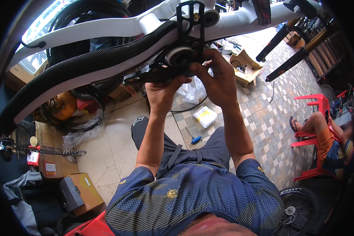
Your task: The person installs a bottom bracket into a white bicycle frame, applies grease to the crankset spindle, and fits the crankset onto the bottom bracket. They use a blue-handled tool to tighten the crankset bolts and handle grease and crankset components.
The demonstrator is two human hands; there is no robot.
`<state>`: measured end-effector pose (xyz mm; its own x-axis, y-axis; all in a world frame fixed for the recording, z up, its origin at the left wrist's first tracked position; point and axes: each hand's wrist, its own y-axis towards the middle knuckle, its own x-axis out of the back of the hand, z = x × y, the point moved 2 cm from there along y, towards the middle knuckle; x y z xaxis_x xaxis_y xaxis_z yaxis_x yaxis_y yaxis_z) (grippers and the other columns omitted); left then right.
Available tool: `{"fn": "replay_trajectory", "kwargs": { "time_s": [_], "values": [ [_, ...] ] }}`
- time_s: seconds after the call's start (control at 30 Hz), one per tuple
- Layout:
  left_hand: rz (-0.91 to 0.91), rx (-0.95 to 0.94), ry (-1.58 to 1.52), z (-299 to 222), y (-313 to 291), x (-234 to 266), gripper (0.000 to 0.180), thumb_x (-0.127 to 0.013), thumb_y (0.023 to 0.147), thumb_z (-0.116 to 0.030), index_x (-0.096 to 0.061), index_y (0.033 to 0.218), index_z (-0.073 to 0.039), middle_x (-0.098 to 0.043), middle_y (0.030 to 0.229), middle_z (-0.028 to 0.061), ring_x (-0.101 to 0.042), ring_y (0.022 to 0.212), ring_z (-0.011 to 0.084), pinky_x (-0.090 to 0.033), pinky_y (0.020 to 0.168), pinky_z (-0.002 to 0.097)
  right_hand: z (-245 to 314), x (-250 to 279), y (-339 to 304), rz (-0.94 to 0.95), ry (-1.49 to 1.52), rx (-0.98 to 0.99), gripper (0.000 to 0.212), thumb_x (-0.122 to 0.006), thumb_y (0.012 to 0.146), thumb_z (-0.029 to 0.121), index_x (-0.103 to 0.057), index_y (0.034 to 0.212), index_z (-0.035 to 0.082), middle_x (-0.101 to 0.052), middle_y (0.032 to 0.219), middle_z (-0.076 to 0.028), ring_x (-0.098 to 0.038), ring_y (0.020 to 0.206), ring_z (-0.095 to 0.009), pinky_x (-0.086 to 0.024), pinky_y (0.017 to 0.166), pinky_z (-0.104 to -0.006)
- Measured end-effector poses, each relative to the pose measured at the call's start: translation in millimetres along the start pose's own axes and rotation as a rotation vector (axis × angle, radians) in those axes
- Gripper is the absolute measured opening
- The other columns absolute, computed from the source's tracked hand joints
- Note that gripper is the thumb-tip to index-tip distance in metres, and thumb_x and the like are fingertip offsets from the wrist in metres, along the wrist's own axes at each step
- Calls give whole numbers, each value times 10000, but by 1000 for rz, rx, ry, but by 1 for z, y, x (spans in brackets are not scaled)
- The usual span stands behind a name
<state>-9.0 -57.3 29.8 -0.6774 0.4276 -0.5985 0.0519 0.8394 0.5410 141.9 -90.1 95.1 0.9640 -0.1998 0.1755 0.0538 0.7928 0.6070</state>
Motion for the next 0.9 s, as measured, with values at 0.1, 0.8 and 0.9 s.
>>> {"fn": "replay_trajectory", "kwargs": {
  "time_s": [0.1, 0.8, 0.9],
  "values": [
    [-28, -25, 29, 2, -1, -2, 265, -707, 879, 107, -662, 1130, 35, -719, 1083, 141, -721, 988, 232, -667, 811, 398, -4, -1, -1, -13, 32, -27, 233, -770, 892, 144, -665, 1074, 44, -689, 1010, -36, -628, 891, -107, -462, 741, -275],
    [-106, -127, 100, 7, -5, -4, 275, -738, 870, 75, -696, 1138, 30, -746, 1018, 109, -716, 903, 163, -635, 775, 310, 0, -21, -15, -414, -665, 718, 233, -809, 798, 99, -711, 1008, 80, -659, 943, -59, -631, 835, -230, -504, 744, -360],
    [-101, -122, 93, 6, -5, -5, 274, -740, 870, 74, -699, 1137, 31, -748, 1011, 104, -716, 888, 158, -629, 783, 308, 2, -20, -15, -396, -658, 725, 236, -807, 801, 108, -709, 1012, 69, -663, 931, -61, -629, 830, -230, -506, 743, -361]
  ]
}}
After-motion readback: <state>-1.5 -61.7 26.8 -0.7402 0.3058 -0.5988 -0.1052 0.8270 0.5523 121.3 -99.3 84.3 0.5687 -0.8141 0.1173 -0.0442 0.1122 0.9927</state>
